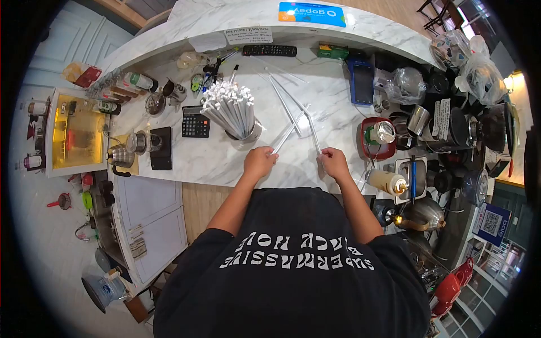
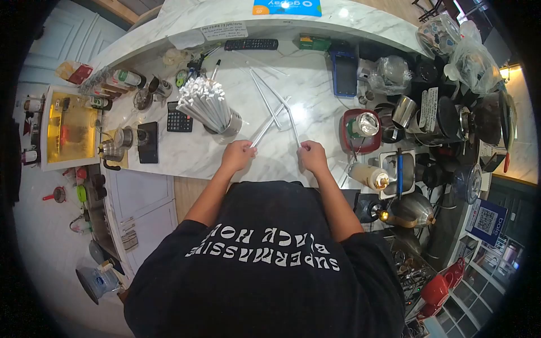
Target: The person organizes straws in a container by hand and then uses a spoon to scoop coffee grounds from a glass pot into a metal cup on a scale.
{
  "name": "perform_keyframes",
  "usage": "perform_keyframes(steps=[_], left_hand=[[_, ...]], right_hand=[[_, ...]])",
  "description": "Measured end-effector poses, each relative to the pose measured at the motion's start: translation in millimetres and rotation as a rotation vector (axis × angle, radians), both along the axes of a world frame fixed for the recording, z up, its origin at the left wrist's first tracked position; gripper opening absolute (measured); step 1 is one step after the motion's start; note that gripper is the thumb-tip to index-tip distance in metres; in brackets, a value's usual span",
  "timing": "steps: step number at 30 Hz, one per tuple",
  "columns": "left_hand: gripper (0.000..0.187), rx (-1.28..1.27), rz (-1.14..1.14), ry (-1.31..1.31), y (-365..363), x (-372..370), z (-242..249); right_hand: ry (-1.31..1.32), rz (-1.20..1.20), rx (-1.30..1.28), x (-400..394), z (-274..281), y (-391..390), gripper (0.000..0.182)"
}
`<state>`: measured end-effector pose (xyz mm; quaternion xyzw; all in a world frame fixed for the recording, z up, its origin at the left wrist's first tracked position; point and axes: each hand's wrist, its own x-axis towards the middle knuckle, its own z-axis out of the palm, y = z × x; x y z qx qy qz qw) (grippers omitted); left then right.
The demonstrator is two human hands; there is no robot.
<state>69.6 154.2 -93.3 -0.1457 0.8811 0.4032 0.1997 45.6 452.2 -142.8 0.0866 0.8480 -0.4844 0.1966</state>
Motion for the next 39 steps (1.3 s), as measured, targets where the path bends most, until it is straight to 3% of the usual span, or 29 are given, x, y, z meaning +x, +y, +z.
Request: perform_keyframes(steps=[5, 8, 14, 23, 28, 39], left_hand=[[0.026, -0.072, -0.072, -0.018, -23, 19, -10], [0.028, -0.064, -0.117, -0.087, -22, 15, -7], [0.03, -0.015, -0.14, -0.006, -3, -4, -25], [0.025, -0.16, -0.219, 0.068, 20, -23, -12], [0.028, 0.107, -0.29, 0.171, 13, -24, 21], [0.024, 0.307, -0.256, 0.253, -28, -12, 88]], right_hand=[[-0.018, -0.026, 0.037, 24, 5, -11, 0.022], [-0.043, -0.027, 0.036, 37, 12, -14, 0.031], [0.01, -0.022, 0.081, 55, 34, -32, 0.032], [0.018, -0.083, 0.103, 80, 35, -38, 0.033], [0.048, -0.257, 0.09, 84, 30, -29, 0.031], [0.135, -0.437, -0.088, 58, 39, -48, 0.022]])
